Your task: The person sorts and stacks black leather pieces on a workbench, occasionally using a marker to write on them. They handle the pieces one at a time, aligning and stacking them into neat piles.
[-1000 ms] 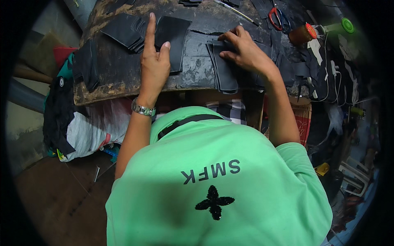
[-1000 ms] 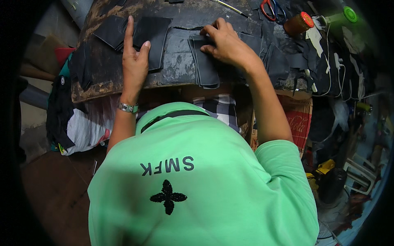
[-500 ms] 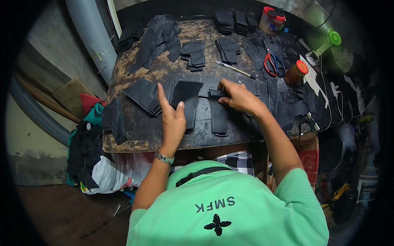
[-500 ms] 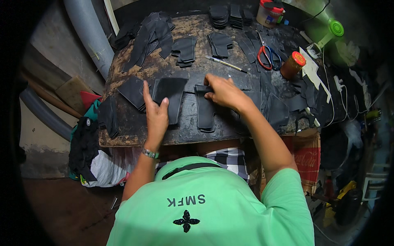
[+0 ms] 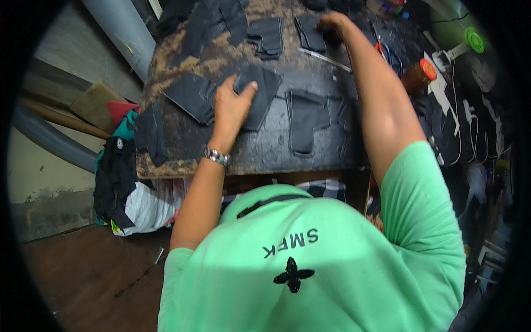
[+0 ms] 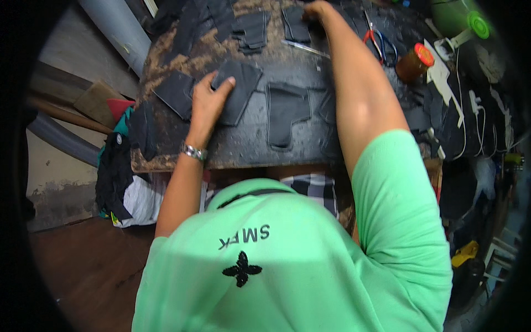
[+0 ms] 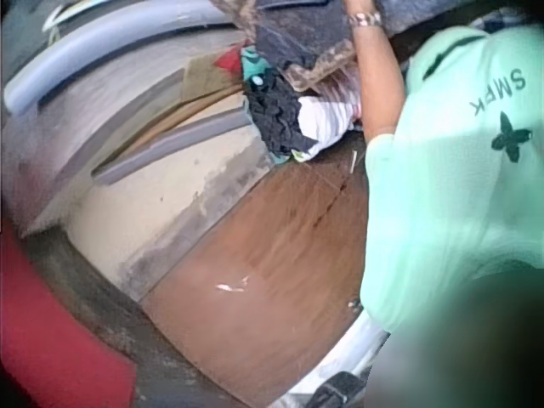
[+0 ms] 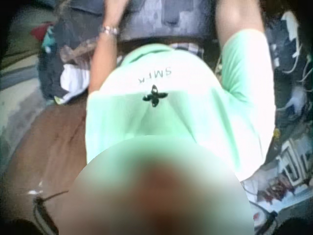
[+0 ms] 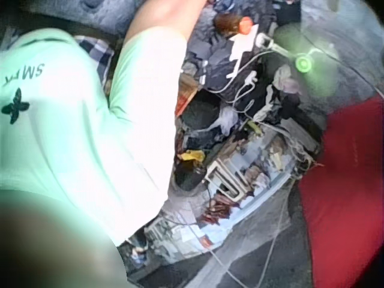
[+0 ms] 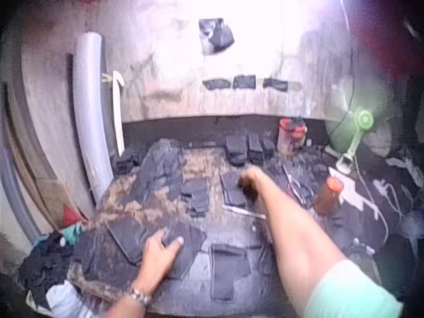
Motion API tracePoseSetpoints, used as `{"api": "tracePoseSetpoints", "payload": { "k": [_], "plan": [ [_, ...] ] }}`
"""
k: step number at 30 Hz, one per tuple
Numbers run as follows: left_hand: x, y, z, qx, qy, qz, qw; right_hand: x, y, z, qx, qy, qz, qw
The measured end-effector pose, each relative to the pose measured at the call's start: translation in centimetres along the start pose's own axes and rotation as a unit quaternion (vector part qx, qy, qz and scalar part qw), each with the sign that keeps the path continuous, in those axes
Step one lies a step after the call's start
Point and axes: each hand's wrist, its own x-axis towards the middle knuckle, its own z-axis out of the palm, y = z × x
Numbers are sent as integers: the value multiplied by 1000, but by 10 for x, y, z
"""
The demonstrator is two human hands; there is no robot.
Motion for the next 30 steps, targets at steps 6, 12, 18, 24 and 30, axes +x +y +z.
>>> {"api": "tracePoseSetpoints", "payload": {
  "k": [6,12,18,24,30],
  "plan": [
    [-4,-4,4,33,48,6,998,-23,-17,-3,173,118,-35,977],
    [-14,-2,7,21,92,50,994,-151,-40,-44,398,69,-120,907],
    [-18,-8,8,-6,97,43,994,-271,-29,9,440,-51,-97,891],
    [-19,-10,8,-9,125,104,987,-284,-36,73,-122,192,-173,958],
    [-15,-8,9,-36,91,8,995,-126,-88,44,47,55,-48,996]
  ]
}}
